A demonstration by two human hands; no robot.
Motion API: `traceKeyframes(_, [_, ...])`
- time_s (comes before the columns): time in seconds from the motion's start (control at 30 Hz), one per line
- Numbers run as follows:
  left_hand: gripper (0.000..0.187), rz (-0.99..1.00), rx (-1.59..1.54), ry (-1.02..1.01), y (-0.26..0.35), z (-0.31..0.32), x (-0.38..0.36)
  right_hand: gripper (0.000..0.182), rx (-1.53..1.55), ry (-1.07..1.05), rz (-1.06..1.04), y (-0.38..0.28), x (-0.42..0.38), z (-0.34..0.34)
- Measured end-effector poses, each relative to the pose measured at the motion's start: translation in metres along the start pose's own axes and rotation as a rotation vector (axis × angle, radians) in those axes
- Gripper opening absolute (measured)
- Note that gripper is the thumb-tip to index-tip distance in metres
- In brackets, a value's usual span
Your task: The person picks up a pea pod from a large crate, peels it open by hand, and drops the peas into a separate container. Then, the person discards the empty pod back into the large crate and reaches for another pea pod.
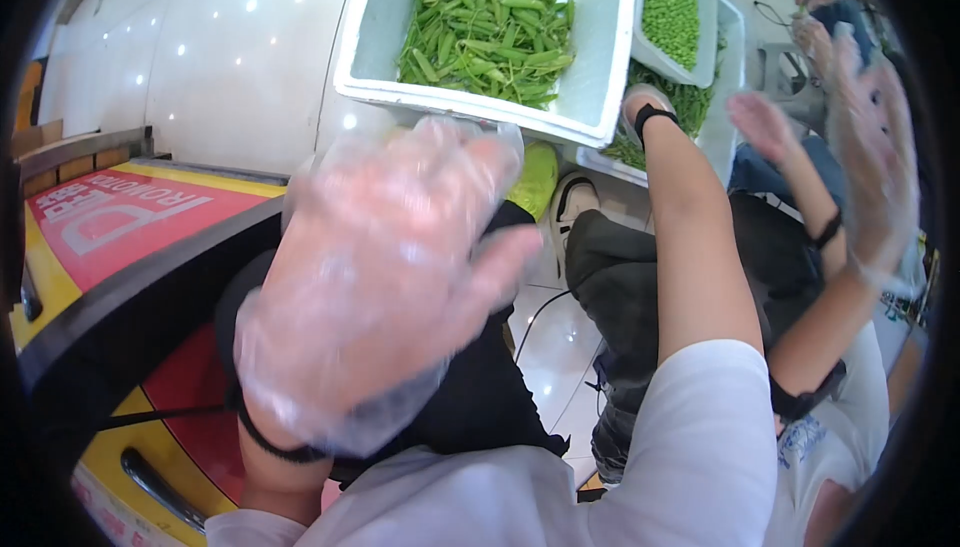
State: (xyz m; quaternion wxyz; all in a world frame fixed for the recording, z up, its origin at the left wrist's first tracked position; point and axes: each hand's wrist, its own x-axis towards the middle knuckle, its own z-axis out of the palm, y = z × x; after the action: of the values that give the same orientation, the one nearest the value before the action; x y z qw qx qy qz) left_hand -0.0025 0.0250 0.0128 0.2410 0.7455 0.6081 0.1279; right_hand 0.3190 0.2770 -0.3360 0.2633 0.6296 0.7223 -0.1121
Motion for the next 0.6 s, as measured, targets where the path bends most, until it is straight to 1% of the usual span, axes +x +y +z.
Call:
traceKeyframes(0.03, [0.016, 0.071, -0.066, 0.165, 0.0, 0.007, 0.002, 0.029, -0.003, 0.018, 0.007, 0.005, 0.004, -0.016])
traceKeyframes(0.07, [0.016, 0.084, -0.063, 0.18, -0.001, 0.01, 0.004, 0.026, -0.115, -0.024, -0.077, 0.008, 0.005, -0.033])
traceKeyframes(0.17, [0.021, 0.235, -0.065, 0.333, -0.007, 0.009, 0.006, 0.021, -0.451, -0.149, -0.324, 0.001, -0.009, -0.094])
traceKeyframes(0.2, [0.029, 0.159, -0.073, 0.281, -0.006, 0.008, 0.007, 0.02, -0.567, -0.189, -0.4, -0.001, -0.018, -0.114])
traceKeyframes(0.23, [0.037, 0.083, -0.082, 0.233, -0.005, 0.007, 0.008, 0.016, -0.462, -0.095, -0.402, -0.015, -0.047, -0.141])
traceKeyframes(0.27, [0.037, 0.098, -0.073, 0.261, -0.005, 0.007, 0.009, 0.032, -0.393, 0.014, -0.361, -0.006, -0.036, -0.142])
traceKeyframes(0.3, [0.037, 0.1, -0.113, 0.312, -0.007, 0.009, 0.011, 0.036, -0.235, 0.143, -0.39, -0.008, -0.043, -0.154])
traceKeyframes(0.33, [0.037, 0.102, -0.15, 0.367, -0.009, 0.008, 0.013, 0.037, -0.249, 0.375, -0.464, -0.045, -0.107, -0.189])
traceKeyframes(0.37, [0.037, 0.114, -0.132, 0.407, -0.013, 0.005, 0.014, 0.025, -0.201, 0.282, -0.347, -0.059, -0.087, -0.204])
traceKeyframes(0.4, [0.038, 0.104, -0.156, 0.437, -0.016, 0.005, 0.013, 0.028, -0.143, 0.29, -0.309, -0.09, -0.145, -0.247])
traceKeyframes(0.43, [0.039, 0.089, -0.182, 0.467, -0.018, 0.002, 0.01, 0.033, 0.317, 0.373, -0.405, -0.1, -0.181, -0.264])
traceKeyframes(0.47, [0.039, 0.088, -0.17, 0.502, -0.018, -0.003, 0.007, 0.037, 0.572, 0.383, -0.474, -0.107, -0.196, -0.273])
traceKeyframes(0.53, [0.041, -0.055, -0.356, 0.569, -0.017, -0.014, -0.006, 0.03, 0.84, 0.487, -0.629, -0.129, -0.242, -0.288])
traceKeyframes(0.57, [0.04, -0.135, -0.485, 0.558, -0.015, -0.023, -0.013, 0.03, 0.829, 0.502, -0.654, -0.14, -0.267, -0.293])
traceKeyframes(0.6, [0.04, -0.134, -0.481, 0.583, -0.019, -0.025, -0.015, 0.028, 0.941, 0.51, -0.741, -0.149, -0.292, -0.297])
